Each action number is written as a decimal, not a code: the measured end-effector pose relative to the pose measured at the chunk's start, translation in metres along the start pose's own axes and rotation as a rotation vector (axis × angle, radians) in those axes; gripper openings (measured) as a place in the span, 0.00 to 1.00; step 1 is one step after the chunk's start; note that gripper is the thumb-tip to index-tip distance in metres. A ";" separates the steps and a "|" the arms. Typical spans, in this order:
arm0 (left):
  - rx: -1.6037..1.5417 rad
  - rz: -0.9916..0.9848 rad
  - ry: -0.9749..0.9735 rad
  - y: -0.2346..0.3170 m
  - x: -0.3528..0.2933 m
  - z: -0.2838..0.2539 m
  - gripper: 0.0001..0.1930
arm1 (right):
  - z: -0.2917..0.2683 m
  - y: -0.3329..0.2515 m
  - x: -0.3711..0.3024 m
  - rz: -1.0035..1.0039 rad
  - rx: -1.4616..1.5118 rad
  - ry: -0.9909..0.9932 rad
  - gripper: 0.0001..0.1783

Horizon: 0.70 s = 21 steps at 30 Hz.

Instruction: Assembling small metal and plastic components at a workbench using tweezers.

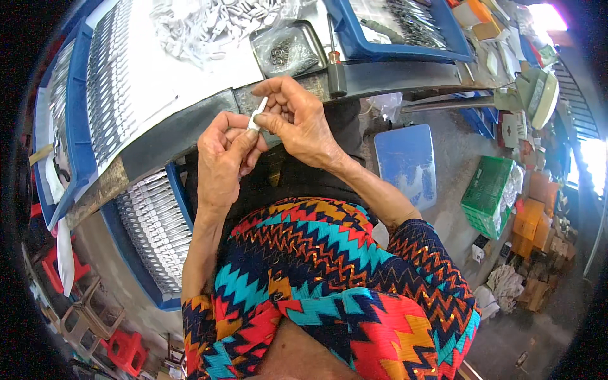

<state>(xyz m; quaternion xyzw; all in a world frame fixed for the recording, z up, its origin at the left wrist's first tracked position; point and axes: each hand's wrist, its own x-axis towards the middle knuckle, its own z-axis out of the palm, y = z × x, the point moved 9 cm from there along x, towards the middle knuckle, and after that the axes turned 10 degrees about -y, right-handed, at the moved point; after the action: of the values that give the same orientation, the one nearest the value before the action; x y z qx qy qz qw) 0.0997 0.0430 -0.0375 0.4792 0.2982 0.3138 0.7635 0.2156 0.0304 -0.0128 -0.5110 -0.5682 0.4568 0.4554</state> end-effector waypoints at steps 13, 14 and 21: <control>-0.176 -0.036 -0.035 -0.002 0.000 -0.010 0.03 | -0.057 -0.009 0.059 -0.125 -0.853 0.089 0.07; -0.172 -0.035 -0.037 -0.003 0.000 -0.011 0.03 | -0.053 -0.007 0.061 -0.150 -0.951 0.074 0.07; -0.129 -0.045 0.004 -0.004 0.000 -0.016 0.03 | -0.041 0.006 0.075 -0.071 -1.212 0.060 0.05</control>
<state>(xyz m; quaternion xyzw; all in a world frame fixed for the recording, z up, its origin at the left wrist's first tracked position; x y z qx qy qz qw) 0.0885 0.0506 -0.0470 0.4217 0.2896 0.3162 0.7989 0.2521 0.1075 -0.0077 -0.6728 -0.7307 0.0220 0.1141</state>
